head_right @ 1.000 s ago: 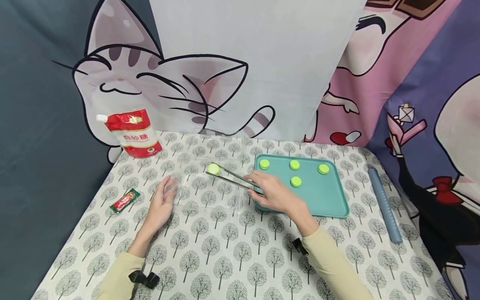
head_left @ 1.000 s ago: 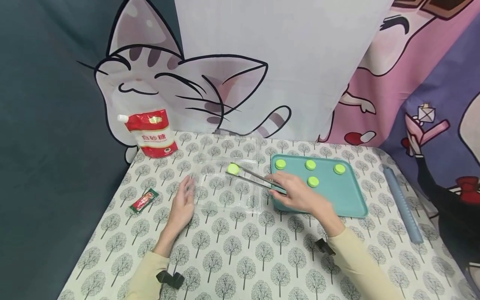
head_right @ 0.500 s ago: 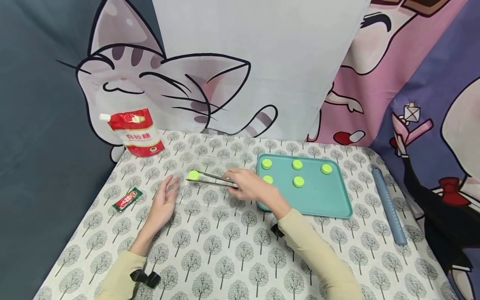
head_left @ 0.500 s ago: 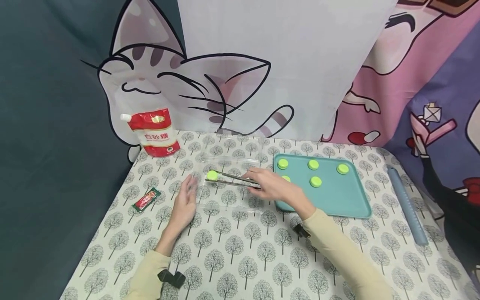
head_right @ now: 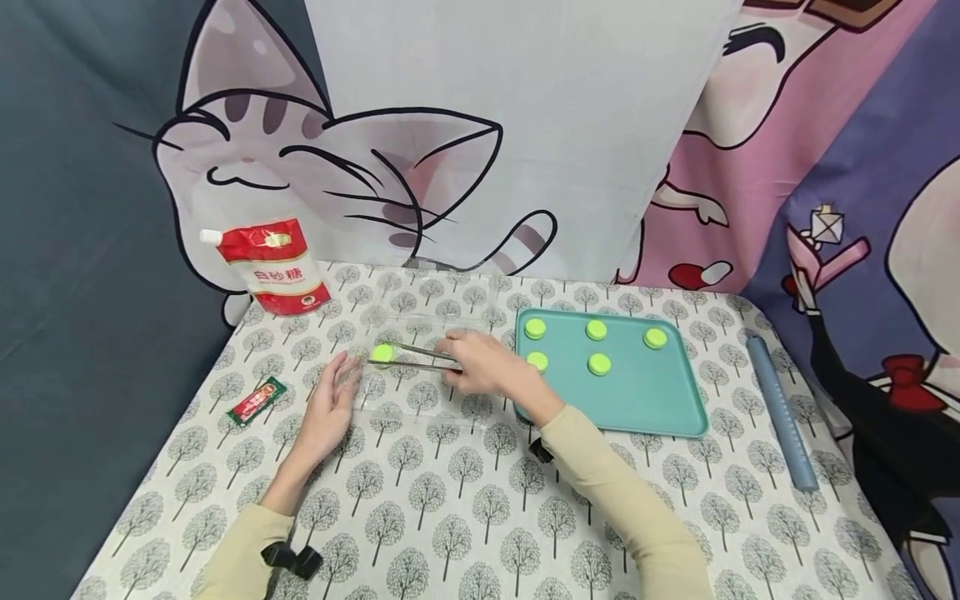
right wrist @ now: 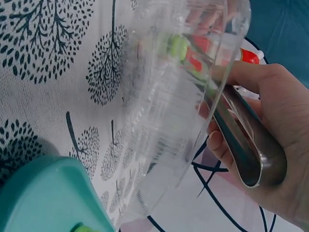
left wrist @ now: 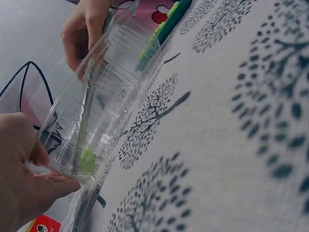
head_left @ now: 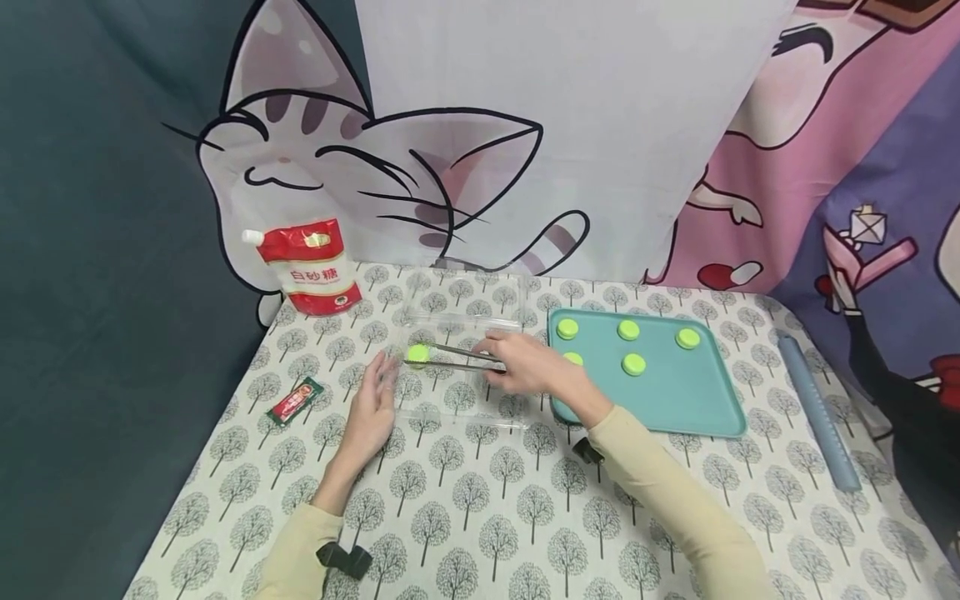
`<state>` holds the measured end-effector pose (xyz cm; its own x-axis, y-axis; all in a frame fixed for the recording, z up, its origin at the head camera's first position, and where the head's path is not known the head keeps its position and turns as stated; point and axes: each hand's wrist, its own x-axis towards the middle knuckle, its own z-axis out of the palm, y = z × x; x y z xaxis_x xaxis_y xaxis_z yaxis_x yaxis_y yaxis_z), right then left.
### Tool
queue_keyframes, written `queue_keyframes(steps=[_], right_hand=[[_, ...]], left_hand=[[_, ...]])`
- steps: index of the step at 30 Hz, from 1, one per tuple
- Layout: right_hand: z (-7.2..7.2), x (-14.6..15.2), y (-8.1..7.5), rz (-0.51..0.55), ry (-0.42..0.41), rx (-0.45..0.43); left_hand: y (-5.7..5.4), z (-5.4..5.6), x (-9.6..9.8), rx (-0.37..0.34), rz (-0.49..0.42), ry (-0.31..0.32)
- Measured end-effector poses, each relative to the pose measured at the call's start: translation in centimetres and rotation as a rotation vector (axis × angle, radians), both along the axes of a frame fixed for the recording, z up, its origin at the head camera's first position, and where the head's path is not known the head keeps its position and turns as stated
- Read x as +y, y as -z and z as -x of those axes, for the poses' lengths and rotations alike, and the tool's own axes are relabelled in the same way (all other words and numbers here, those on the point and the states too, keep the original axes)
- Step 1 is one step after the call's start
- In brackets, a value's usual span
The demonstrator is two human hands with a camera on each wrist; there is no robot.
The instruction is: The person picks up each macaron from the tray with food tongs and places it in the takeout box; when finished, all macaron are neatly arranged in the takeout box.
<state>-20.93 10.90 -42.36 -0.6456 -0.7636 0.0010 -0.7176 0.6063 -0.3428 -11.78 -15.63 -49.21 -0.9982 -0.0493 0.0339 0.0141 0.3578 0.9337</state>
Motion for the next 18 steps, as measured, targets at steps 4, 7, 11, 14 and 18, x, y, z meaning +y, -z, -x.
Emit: queue_keyframes(steps=[4,7,11,14,18], right_hand=[[-0.1,0.7,-0.2,0.022,0.012,0.015],[-0.2,1.4,-0.6,0.050,0.003,0.047],[-0.4,2.5,-1.1,0.083,0.018,0.087],[-0.7,3.5,-1.4,0.111,0.042,0.082],[-1.3,5.1,-1.6,0.157,0.067,0.094]], left_hand=[[-0.1,-0.2,0.1,-0.013,-0.010,0.010],[-0.1,-0.3,0.1,-0.017,-0.026,0.018],[-0.1,-0.1,0.0,-0.014,-0.036,0.020],[-0.2,0.0,-0.1,-0.014,-0.033,0.018],[-0.2,0.0,0.0,-0.015,-0.026,0.022]])
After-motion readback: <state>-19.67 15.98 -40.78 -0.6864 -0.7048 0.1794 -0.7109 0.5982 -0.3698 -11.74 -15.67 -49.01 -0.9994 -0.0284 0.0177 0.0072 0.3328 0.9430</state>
